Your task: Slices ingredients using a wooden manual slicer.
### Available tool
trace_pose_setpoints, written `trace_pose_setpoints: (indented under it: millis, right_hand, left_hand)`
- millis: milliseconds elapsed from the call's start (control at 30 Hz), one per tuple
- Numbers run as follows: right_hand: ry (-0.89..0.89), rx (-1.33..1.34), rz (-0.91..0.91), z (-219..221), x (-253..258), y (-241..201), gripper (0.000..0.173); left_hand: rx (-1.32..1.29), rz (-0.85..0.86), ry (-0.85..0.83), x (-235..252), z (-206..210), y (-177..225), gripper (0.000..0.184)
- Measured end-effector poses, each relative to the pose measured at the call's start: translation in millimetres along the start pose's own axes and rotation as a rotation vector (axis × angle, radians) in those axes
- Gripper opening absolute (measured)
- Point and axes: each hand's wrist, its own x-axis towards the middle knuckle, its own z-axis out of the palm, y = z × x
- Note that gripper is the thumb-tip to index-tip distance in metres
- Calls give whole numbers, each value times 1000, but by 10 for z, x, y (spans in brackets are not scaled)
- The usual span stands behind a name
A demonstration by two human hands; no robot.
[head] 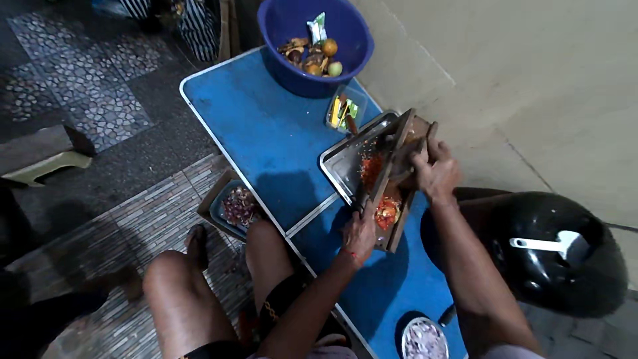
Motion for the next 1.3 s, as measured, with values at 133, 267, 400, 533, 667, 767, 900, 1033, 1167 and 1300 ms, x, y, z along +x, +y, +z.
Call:
trace_pose_setpoints:
  millis: [133, 267, 400, 533, 667, 767, 900, 1033, 1167, 1300]
  right_hand:
    - [-19, 35, 46, -110, 401, -141, 62]
    - [-6, -7, -71, -60, 74, -56, 62]
    - [3, -69, -43, 1, -394, 27, 68]
    - [12, 3, -10, -8, 77, 2, 63]
    - [6, 19, 22, -45, 252, -72, 65]
    - [18, -24, -54, -26, 45, 1, 64]
    - [13, -71, -36, -10, -358, 27, 68]
    - [16, 30, 23, -118, 7, -104, 59]
    - [-27, 53, 84, -282, 278, -393, 56]
    - [27, -37, -49, -46, 33, -3, 64]
  left_hand:
    - [7, 10, -7, -24, -44, 29, 55]
    - [50, -8, -14, -20, -84, 57, 55]
    - [10, 11, -9, -7, -16, 18, 55]
    - [3, 26, 44, -1, -3, 17, 53]
    - [18, 11, 10, 59, -37, 56, 55]
    - [52, 10, -13, 50, -68, 51, 55]
    - [22, 20, -7, 32, 2, 1, 54]
    - [-9, 42, 15, 1, 25, -31, 53]
    - [10, 31, 4, -1, -46, -3, 53]
    - [53, 12, 20, 10, -13, 19, 53]
